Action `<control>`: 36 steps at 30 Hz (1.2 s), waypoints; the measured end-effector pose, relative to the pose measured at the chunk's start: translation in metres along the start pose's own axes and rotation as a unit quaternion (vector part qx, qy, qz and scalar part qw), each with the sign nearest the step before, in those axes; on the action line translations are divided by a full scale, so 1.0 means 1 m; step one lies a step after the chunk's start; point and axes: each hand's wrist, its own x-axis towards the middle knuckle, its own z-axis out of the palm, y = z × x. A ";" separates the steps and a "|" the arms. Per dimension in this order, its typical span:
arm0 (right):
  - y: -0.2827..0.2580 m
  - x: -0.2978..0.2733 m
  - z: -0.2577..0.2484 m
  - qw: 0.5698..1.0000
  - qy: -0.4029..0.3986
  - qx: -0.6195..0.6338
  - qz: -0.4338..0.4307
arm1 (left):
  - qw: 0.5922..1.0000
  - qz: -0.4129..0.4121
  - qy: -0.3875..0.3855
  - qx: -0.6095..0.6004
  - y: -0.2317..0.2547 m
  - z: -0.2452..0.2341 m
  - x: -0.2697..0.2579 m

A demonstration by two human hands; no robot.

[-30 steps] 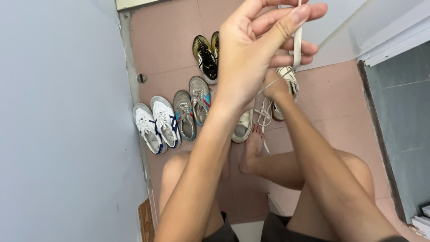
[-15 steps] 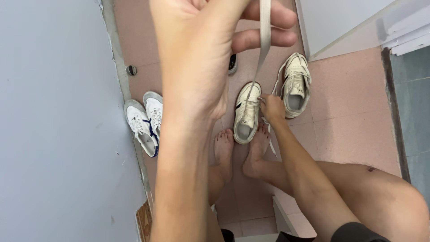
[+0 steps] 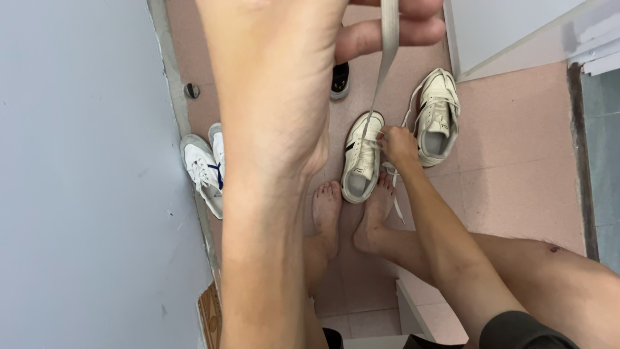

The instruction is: The person sits on the floor and laces a white sneaker by hand, threading the laces through the eyelets and tying a knot. Several other shoes are visible nearby on the tiled floor.

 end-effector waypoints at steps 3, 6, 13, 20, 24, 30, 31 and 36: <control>-0.001 0.005 -0.005 1.000 -0.015 -0.005 0.010 | 1.000 0.001 0.002 0.001 0.000 0.001 0.001; -0.003 0.006 -0.003 1.000 -0.024 -0.016 -0.008 | 1.000 0.004 -0.002 -0.008 -0.001 0.001 0.001; 0.008 0.017 0.011 0.981 -0.034 -0.125 -0.145 | 1.000 -0.011 0.018 0.002 -0.008 -0.002 0.002; 0.018 0.042 0.019 0.973 -0.171 -0.112 -0.105 | 1.000 -0.001 0.008 -0.008 -0.012 -0.005 0.001; 0.014 0.049 0.015 0.978 -0.182 -0.068 -0.073 | 1.000 -0.004 0.014 -0.010 -0.013 -0.005 0.001; -0.001 0.047 0.003 0.983 -0.150 0.026 -0.099 | 1.000 0.003 0.030 0.000 -0.011 0.002 -0.002; -0.004 0.043 0.000 0.984 -0.141 0.034 -0.107 | 0.999 -0.011 0.044 -0.005 -0.011 0.004 -0.001; -0.010 0.013 0.005 0.995 -0.072 0.048 -0.042 | 0.999 -0.010 0.040 0.010 -0.018 0.015 0.004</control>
